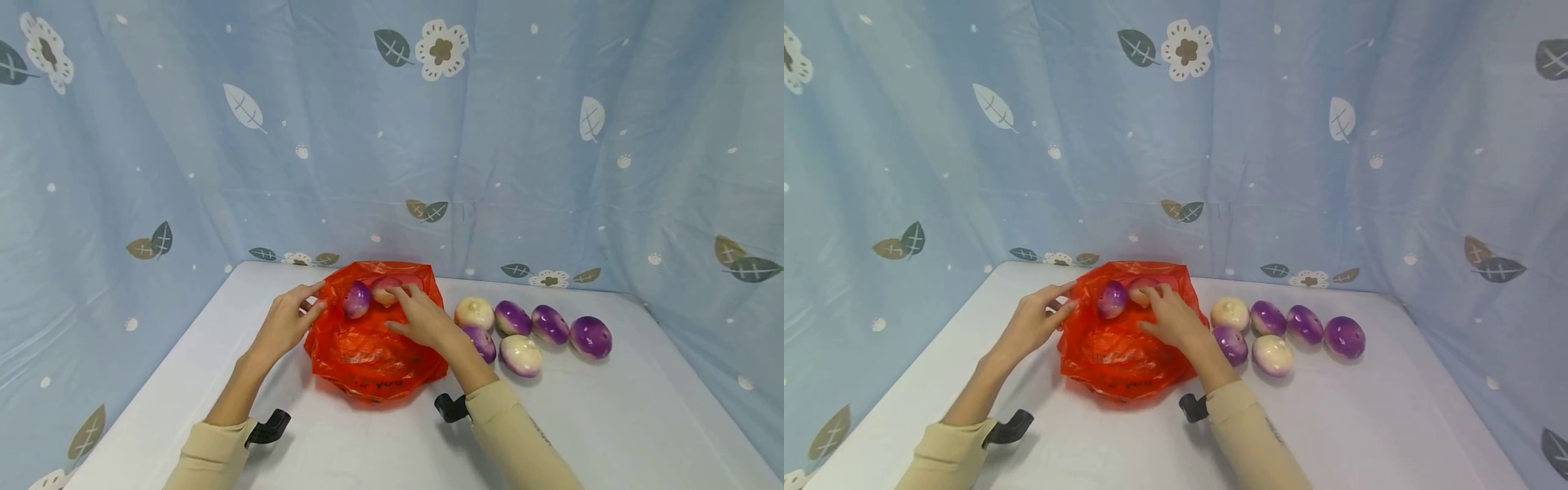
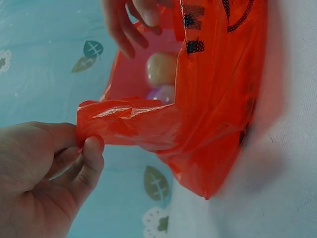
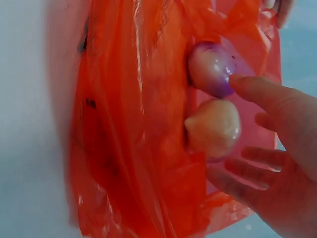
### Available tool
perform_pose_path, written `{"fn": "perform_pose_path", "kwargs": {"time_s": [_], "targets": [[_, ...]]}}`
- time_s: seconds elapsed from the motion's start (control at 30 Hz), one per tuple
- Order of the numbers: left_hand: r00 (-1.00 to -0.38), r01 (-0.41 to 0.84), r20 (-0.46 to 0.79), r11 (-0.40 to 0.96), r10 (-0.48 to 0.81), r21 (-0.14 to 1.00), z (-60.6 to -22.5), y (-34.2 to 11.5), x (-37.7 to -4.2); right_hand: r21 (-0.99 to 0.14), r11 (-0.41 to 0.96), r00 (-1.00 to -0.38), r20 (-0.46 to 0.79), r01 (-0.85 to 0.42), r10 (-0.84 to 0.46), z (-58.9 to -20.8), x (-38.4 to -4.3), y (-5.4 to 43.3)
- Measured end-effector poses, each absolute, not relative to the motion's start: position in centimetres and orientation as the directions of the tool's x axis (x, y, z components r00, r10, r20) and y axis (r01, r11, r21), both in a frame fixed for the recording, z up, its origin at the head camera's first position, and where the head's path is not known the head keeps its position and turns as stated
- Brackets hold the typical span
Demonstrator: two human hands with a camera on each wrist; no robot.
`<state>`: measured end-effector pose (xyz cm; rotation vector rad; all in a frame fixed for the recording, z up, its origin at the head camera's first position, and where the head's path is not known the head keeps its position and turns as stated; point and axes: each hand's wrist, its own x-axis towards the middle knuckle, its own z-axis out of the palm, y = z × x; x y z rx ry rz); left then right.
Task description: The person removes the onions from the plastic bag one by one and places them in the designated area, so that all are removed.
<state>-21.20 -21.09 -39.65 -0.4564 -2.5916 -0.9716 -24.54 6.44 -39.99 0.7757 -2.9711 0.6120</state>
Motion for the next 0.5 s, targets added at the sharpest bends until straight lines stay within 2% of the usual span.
{"fn": "perform_pose_path", "kwargs": {"time_s": [0.33, 0.5], "targets": [[-0.875, 0.438, 0.446, 0.699, 0.188, 0.565, -39.7, -20.8, -21.1, -0.361, 0.833, -0.907, 0.134, -0.419, -0.399, -41.0, -26.0, 5.4], [-0.878, 0.431, 0.441, 0.707, 0.186, 0.561, -39.4, -20.6, -21.0, -0.380, 0.812, -0.896, 0.157, -0.443, -0.415, -41.3, -26.3, 5.1]]}}
